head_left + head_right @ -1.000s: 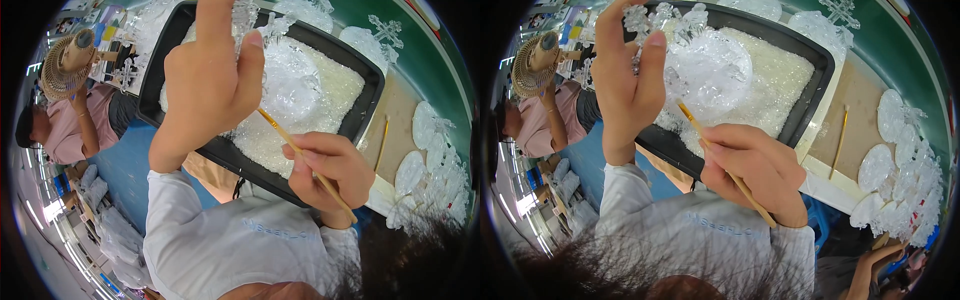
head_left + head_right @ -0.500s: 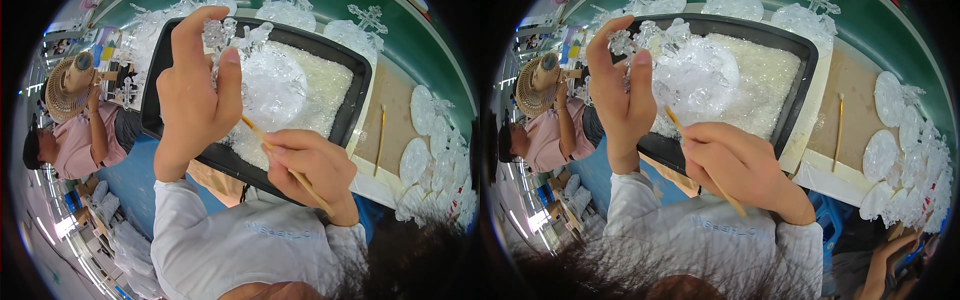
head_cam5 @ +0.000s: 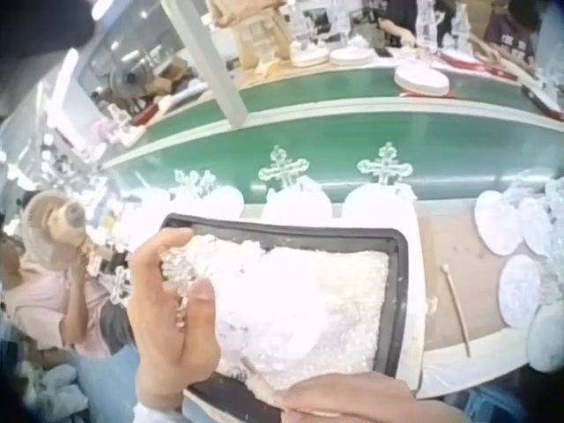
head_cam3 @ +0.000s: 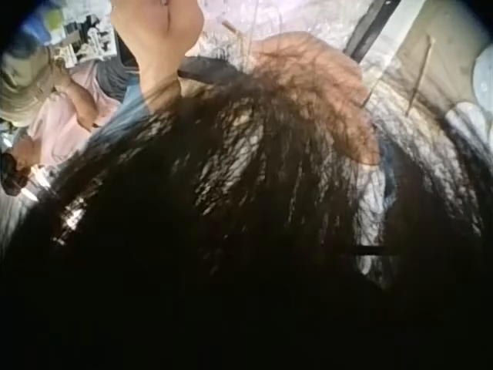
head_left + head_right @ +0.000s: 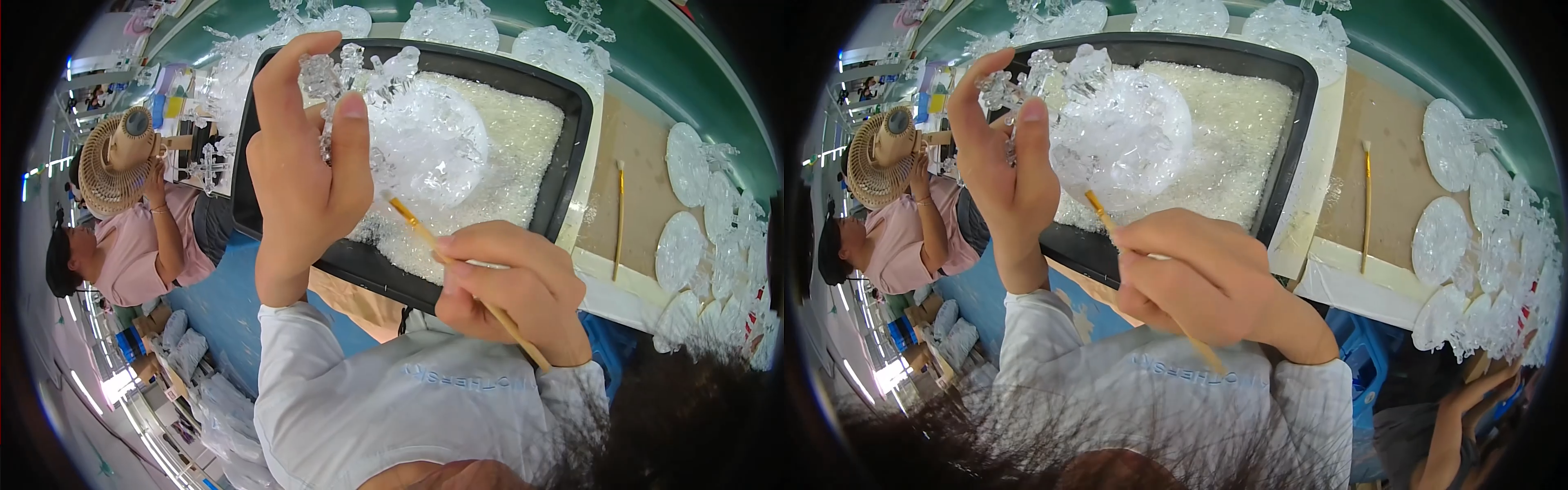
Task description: Applying decorative crystals to plastic holiday fixtures at an assembly line using a brush and tray.
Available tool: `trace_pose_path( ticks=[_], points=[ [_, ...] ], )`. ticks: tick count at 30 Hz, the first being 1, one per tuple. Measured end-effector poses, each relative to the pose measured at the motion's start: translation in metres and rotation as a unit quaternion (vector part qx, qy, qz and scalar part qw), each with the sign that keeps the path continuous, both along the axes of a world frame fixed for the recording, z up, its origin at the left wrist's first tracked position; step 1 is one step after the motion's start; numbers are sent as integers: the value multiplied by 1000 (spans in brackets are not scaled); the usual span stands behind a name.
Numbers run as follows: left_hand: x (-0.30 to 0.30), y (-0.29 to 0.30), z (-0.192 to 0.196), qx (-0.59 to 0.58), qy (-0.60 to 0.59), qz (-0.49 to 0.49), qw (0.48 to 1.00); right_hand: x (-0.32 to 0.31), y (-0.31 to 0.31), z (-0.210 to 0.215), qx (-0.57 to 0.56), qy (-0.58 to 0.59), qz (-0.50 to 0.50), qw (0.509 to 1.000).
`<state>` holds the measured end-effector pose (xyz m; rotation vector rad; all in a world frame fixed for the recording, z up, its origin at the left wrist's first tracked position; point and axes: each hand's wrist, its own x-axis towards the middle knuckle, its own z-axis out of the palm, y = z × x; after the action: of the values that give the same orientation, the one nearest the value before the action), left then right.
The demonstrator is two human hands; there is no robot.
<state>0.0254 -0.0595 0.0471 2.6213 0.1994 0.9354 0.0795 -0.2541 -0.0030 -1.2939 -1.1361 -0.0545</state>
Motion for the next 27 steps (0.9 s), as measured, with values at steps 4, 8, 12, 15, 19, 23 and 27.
trace_pose_path(
  ticks=[4,8,12,15,19,23,27],
  points=[
    [0,3,-1,-33,-6,-14,999,-1,-1,-2,25,0,-38,999],
    [1,4,-5,-57,-34,-34,997,0,3,-5,22,-9,-30,999],
    [0,5,-2,-22,-27,-34,999,0,3,-4,25,-15,-35,999],
    [-3,10,-3,51,-24,-42,997,2,-4,-1,41,-15,-25,999],
    [0,13,-6,130,-120,-107,978,4,-11,-8,95,33,8,995],
    [4,7,-1,136,-173,-161,962,10,-13,-2,99,43,-23,994],
    [11,8,2,143,-190,-191,952,11,-15,2,65,74,-17,995]
  ],
)
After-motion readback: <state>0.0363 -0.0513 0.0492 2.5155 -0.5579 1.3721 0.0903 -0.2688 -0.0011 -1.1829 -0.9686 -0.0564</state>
